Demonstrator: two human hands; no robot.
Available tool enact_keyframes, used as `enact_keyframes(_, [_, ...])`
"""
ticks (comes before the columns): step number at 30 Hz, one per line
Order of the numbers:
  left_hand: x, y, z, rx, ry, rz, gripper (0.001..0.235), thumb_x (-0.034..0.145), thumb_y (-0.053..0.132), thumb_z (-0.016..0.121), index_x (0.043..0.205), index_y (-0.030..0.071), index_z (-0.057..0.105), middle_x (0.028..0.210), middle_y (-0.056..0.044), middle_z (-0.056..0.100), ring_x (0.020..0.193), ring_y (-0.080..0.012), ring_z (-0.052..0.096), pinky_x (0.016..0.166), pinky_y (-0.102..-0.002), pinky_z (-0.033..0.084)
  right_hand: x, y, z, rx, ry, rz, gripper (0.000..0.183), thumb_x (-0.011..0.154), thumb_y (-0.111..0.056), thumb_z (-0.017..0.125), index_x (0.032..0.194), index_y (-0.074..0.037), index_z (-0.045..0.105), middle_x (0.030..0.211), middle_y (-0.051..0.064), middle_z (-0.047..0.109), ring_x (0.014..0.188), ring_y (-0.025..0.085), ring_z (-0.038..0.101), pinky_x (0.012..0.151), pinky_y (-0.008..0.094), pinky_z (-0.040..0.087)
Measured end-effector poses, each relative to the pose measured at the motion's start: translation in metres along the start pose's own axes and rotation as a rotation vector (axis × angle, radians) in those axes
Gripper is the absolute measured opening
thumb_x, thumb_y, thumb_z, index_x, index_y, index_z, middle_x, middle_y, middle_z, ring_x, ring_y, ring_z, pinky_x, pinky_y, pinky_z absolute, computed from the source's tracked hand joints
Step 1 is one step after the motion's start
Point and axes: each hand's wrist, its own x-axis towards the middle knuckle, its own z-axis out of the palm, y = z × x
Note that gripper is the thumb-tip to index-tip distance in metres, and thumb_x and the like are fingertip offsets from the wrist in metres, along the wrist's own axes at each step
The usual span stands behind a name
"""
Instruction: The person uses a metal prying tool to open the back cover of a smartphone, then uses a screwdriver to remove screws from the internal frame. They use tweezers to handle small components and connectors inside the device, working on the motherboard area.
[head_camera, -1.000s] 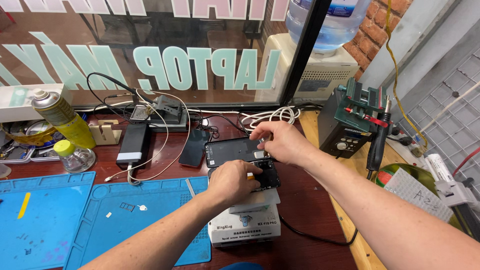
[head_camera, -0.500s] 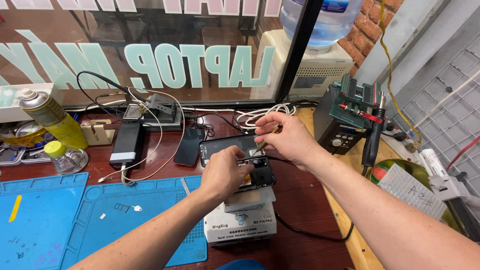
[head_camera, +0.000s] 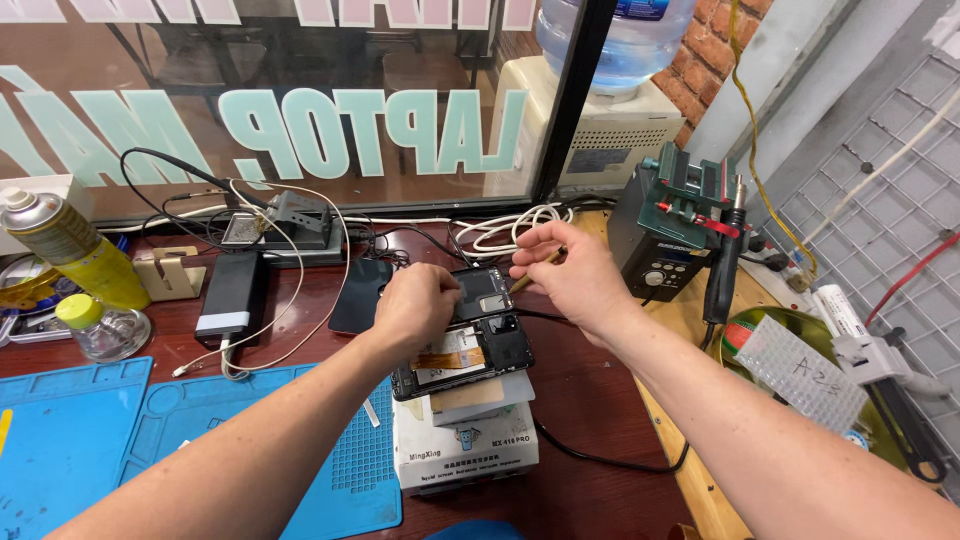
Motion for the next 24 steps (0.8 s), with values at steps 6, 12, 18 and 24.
enact_keyframes(6, [0.009,-0.014,-0.008,-0.002,0.066,0.022,0.024,0.093,0.020,0.063,0.109,0.013,0.080,0.108,-0.018,0.075,0.102,-0.0370,0.071,0.093,-0.045,0.055,-0.016,0.010,-0.011,-0.095,0.048,-0.033,0.024,0.088,0.004,0.060,0.109,-0.004,0.068,0.101,0.004,0.071,0.091,0.012,0.074,0.074,0.028,0.062])
enact_keyframes(12, [-0.039,0.005,-0.008,-0.030,-0.079,0.134,0.026,0.085,0.023,0.068,0.107,0.014,0.079,0.098,-0.015,0.079,0.094,-0.0310,0.077,0.089,-0.040,0.059,-0.024,0.019,-0.019,-0.186,0.056,-0.049,0.021,0.089,0.002,0.061,0.109,-0.004,0.067,0.099,0.005,0.072,0.092,0.012,0.075,0.075,0.027,0.063])
enact_keyframes(18, [-0.073,0.028,0.005,0.073,-0.200,0.178,0.041,0.078,0.020,0.073,0.118,0.020,0.076,0.099,-0.016,0.077,0.095,-0.0336,0.074,0.088,-0.043,0.057,-0.025,0.023,-0.012,-0.196,0.053,-0.077,0.022,0.088,0.003,0.060,0.108,-0.003,0.068,0.097,0.006,0.073,0.091,0.013,0.075,0.075,0.027,0.063])
enact_keyframes(24, [-0.071,0.027,0.005,0.080,-0.236,0.121,0.043,0.077,0.021,0.074,0.120,0.022,0.076,0.099,-0.015,0.077,0.093,-0.0320,0.075,0.088,-0.042,0.058,-0.024,0.022,-0.005,-0.198,0.047,-0.064,0.022,0.087,0.002,0.060,0.107,-0.003,0.068,0.097,0.006,0.073,0.090,0.013,0.075,0.073,0.028,0.062])
